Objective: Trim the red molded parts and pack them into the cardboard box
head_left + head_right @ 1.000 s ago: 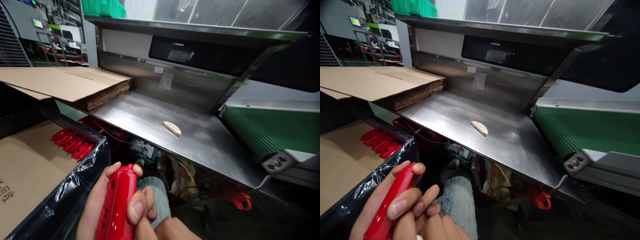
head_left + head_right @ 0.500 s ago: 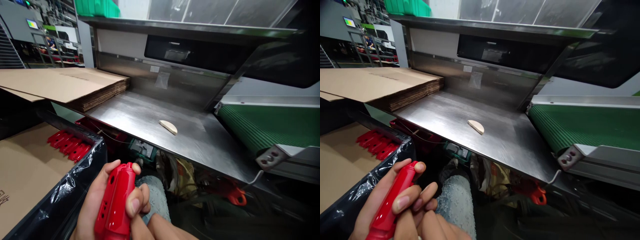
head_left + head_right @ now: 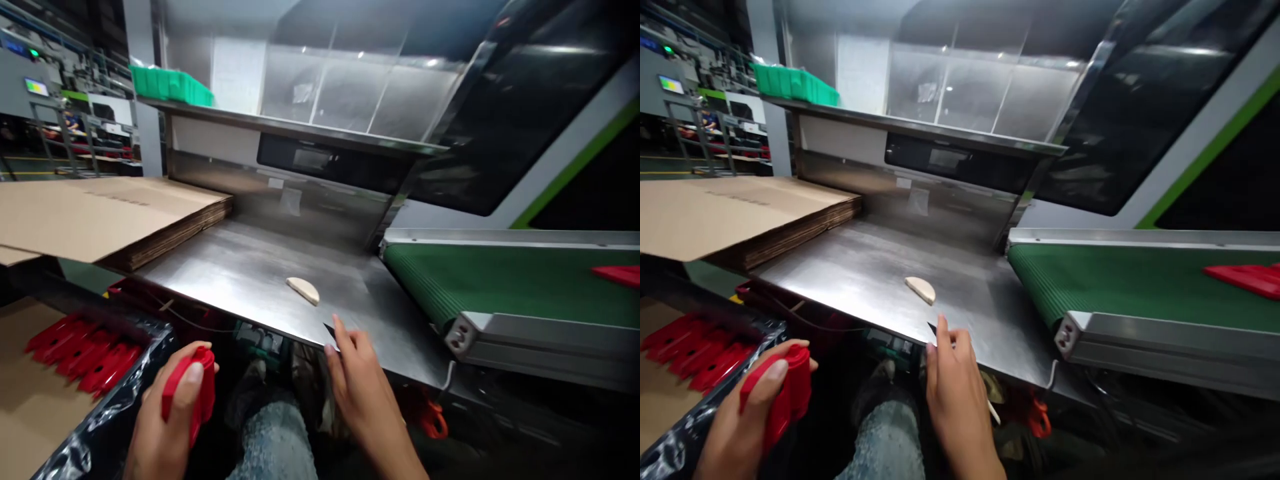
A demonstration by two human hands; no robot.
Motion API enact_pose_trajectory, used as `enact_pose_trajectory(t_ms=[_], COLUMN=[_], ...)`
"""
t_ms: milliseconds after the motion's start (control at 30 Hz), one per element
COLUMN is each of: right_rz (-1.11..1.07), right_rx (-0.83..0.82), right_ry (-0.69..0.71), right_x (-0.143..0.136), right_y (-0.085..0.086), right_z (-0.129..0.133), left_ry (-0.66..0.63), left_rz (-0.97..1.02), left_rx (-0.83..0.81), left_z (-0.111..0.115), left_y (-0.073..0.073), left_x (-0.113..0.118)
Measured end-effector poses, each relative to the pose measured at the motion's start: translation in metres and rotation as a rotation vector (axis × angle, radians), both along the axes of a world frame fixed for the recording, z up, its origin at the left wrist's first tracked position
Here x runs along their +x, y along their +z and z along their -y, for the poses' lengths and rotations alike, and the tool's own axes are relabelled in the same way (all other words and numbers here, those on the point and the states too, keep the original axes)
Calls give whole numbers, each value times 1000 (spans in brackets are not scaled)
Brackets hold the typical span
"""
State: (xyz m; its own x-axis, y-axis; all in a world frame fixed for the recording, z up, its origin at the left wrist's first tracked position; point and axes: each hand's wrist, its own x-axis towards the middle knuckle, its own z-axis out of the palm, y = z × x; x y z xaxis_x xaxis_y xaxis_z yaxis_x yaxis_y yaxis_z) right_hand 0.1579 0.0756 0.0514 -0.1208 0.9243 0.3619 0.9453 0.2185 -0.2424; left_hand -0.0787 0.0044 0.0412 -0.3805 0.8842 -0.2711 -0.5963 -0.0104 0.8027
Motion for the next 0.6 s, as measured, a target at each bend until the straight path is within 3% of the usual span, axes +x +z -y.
enact_pose_trajectory(t_ms=[167, 267, 333, 400, 467, 533, 600], right_rz=[31, -6, -46, -91, -154, -263, -457], right_rx=[-26, -3, -1, 32, 144, 303, 394], right_ry=[0, -83, -100, -75, -62, -131, -361], right_x=[7, 6, 4, 3, 8, 22, 49], right_y=[8, 11, 15, 18, 13, -11, -54], right_z=[-103, -158, -177, -169, -131, -68, -1], left_ry=[-274, -326, -337, -333, -314, -310, -362], left_rz=[527, 574, 546, 574, 621, 672, 757], left_rx=[-160, -186, -148, -117, -121, -134, -91], left_z=[-23, -24, -21, -19, -19, -21, -25], left_y=[-1, 1, 1, 1, -1, -7, -16], left_x=[-2, 2, 5, 7, 7, 7, 10])
